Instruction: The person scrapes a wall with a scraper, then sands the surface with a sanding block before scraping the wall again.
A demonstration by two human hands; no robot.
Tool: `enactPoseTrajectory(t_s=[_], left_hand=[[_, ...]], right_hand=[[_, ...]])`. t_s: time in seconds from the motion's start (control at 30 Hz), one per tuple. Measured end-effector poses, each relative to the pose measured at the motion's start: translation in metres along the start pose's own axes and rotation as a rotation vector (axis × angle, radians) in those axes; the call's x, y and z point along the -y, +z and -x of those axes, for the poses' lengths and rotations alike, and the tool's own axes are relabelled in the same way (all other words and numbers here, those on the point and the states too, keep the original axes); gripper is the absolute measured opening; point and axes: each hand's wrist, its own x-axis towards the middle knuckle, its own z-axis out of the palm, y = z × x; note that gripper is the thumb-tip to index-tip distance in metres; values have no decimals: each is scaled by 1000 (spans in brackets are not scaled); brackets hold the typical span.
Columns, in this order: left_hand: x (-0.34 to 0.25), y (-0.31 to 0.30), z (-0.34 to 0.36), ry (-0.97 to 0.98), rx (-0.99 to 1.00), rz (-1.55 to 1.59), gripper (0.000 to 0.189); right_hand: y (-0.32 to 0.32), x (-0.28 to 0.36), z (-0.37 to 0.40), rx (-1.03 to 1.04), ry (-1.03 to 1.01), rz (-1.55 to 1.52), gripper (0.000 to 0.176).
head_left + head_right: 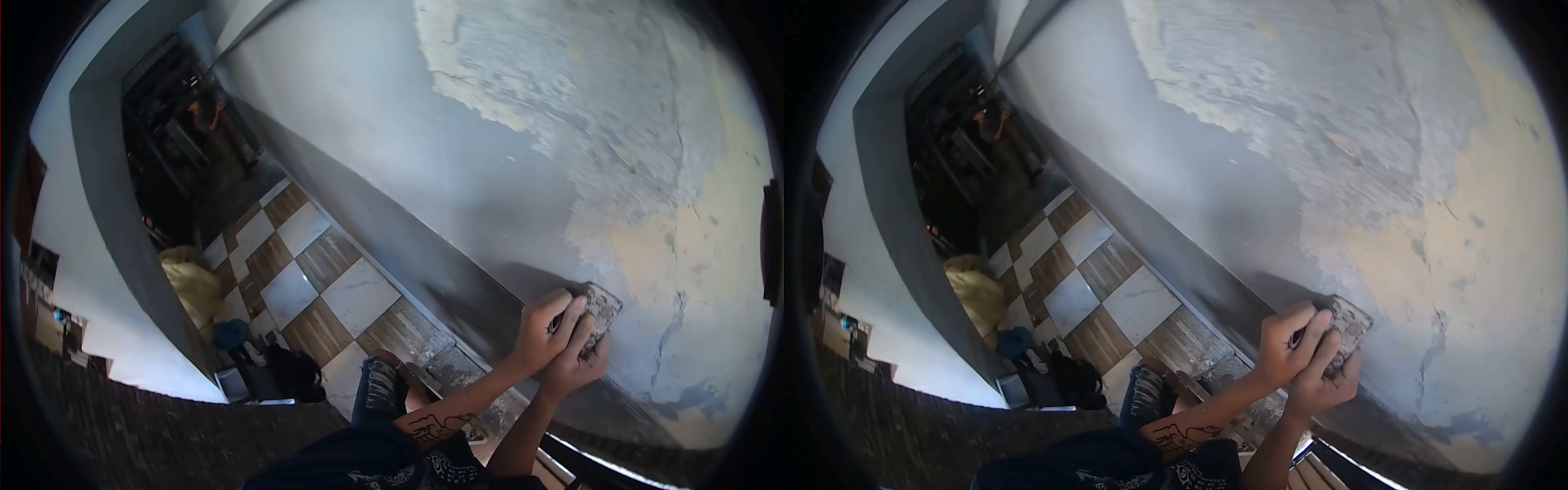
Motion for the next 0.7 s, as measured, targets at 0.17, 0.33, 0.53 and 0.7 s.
enactPoseTrajectory(t_s=[0.17, 0.33, 0.53, 0.7], left_hand=[[6, 0, -5, 38, -6, 4, 26], [-6, -2, -16, 65, -26, 0, 25], [-6, -2, -10, 34, -10, 1, 26], [-23, -7, -35, 136, -40, 18, 25]], right_hand=[[8, -4, -3, -25, -2, -31, 20], [11, 12, -8, -8, -9, -74, 20], [8, 7, -4, -8, 9, -4, 21], [23, 37, -20, -7, -11, -159, 19]])
